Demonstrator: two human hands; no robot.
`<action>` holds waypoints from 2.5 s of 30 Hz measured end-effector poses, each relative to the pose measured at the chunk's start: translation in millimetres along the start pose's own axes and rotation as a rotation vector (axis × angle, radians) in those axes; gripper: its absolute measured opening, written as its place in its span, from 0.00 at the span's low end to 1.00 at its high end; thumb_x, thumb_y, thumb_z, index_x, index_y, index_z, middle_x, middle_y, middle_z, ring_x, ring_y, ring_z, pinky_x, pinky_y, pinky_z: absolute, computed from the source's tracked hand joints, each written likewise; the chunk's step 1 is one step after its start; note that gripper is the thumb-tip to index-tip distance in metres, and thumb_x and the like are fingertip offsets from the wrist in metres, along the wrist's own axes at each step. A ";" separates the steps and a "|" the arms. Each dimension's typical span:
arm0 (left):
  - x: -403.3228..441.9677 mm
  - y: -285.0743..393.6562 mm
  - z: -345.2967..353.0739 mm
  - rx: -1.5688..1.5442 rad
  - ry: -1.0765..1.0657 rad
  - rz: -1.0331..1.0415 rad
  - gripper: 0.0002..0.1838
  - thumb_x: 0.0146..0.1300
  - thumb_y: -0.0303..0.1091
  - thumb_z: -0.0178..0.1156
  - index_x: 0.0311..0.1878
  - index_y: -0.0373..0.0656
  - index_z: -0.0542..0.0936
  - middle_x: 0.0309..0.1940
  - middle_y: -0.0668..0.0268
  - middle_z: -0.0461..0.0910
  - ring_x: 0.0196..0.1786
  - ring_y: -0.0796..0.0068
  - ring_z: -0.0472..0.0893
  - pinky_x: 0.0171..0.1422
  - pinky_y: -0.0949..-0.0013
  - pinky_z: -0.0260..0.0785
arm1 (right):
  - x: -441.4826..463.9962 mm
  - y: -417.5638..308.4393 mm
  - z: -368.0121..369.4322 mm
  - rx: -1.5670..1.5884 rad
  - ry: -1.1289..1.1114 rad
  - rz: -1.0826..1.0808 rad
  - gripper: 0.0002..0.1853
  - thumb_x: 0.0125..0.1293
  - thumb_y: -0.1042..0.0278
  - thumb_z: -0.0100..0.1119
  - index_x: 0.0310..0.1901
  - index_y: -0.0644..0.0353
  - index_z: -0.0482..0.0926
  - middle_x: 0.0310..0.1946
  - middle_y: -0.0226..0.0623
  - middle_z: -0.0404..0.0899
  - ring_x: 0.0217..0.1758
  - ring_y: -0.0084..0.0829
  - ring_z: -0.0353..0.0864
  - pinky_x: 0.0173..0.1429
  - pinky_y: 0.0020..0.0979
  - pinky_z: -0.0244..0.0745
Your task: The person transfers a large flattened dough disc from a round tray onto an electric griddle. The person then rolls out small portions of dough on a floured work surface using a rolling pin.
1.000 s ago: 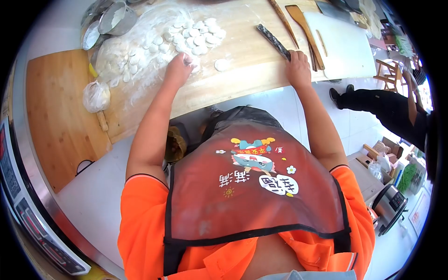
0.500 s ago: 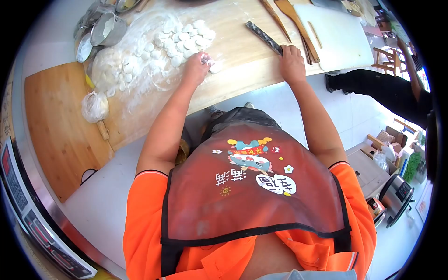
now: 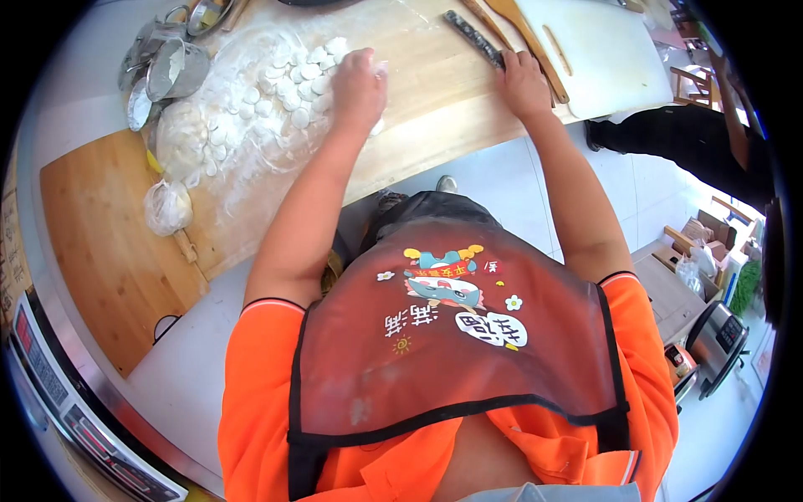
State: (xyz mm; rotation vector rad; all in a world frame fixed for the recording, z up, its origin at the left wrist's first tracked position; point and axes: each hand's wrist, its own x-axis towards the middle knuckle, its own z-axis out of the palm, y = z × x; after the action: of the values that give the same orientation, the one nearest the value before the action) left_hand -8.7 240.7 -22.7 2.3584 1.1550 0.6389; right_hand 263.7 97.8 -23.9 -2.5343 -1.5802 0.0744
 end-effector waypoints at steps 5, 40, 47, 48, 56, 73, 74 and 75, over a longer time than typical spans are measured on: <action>-34.1 -9.9 20.6 0.327 -0.071 0.205 0.32 0.70 0.51 0.60 0.73 0.46 0.71 0.76 0.51 0.64 0.82 0.49 0.57 0.84 0.37 0.38 | 20.2 22.1 9.8 0.000 0.059 0.027 0.20 0.72 0.60 0.54 0.63 0.54 0.72 0.58 0.43 0.75 0.67 0.47 0.74 0.66 0.47 0.75; -32.3 -25.7 -38.8 -0.054 -0.652 -0.137 0.21 0.59 0.36 0.66 0.55 0.37 0.83 0.44 0.43 0.85 0.48 0.44 0.85 0.54 0.51 0.77 | -9.4 -153.1 22.8 0.095 0.007 -0.489 0.31 0.76 0.48 0.48 0.71 0.62 0.70 0.77 0.46 0.63 0.82 0.46 0.57 0.81 0.52 0.54; -84.6 -5.5 -43.4 -0.106 -0.319 -0.197 0.17 0.59 0.30 0.67 0.53 0.40 0.82 0.45 0.50 0.83 0.50 0.46 0.82 0.57 0.53 0.74 | -43.3 -148.9 20.3 0.051 0.010 -0.361 0.33 0.77 0.47 0.47 0.73 0.65 0.67 0.78 0.48 0.61 0.83 0.45 0.55 0.83 0.52 0.51; -81.7 -6.8 -43.1 -0.103 -0.291 -0.208 0.18 0.59 0.30 0.67 0.53 0.39 0.82 0.45 0.50 0.83 0.50 0.45 0.81 0.57 0.53 0.74 | -24.8 -153.5 26.2 0.046 0.031 -0.377 0.33 0.77 0.48 0.46 0.73 0.65 0.67 0.78 0.47 0.61 0.83 0.45 0.55 0.83 0.52 0.51; -45.4 -25.5 -51.7 -0.111 -0.520 -0.123 0.18 0.60 0.31 0.67 0.54 0.42 0.82 0.45 0.50 0.84 0.50 0.47 0.83 0.55 0.54 0.75 | -43.2 -150.8 28.0 0.047 0.017 -0.367 0.34 0.76 0.47 0.47 0.75 0.63 0.65 0.79 0.49 0.59 0.83 0.48 0.54 0.83 0.52 0.51; -68.4 -19.7 -43.9 -0.153 -0.381 -0.214 0.15 0.59 0.29 0.66 0.50 0.39 0.83 0.43 0.49 0.83 0.48 0.46 0.83 0.55 0.52 0.75 | -74.4 -139.7 10.8 -0.001 -0.082 -0.411 0.34 0.77 0.46 0.46 0.75 0.63 0.65 0.79 0.50 0.58 0.84 0.48 0.54 0.84 0.50 0.49; -76.1 -15.7 -42.8 -0.151 -0.345 -0.244 0.15 0.59 0.29 0.67 0.50 0.39 0.83 0.43 0.50 0.83 0.48 0.46 0.82 0.55 0.52 0.75 | -78.4 -138.2 8.3 0.016 -0.062 -0.418 0.35 0.75 0.47 0.49 0.73 0.65 0.67 0.78 0.52 0.61 0.82 0.50 0.57 0.83 0.52 0.52; -84.7 -11.9 -44.1 -0.136 -0.352 -0.271 0.14 0.59 0.29 0.67 0.49 0.39 0.83 0.43 0.50 0.83 0.48 0.46 0.82 0.55 0.51 0.75 | -72.9 -140.2 13.2 0.032 -0.032 -0.418 0.34 0.75 0.47 0.49 0.73 0.65 0.67 0.77 0.52 0.62 0.82 0.49 0.57 0.82 0.52 0.53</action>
State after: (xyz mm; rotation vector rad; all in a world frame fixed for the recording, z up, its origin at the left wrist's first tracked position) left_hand -87.5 186.5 -12.1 2.0455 1.1968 0.1920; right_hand 105.3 94.4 -17.9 -2.1346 -2.0638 0.0900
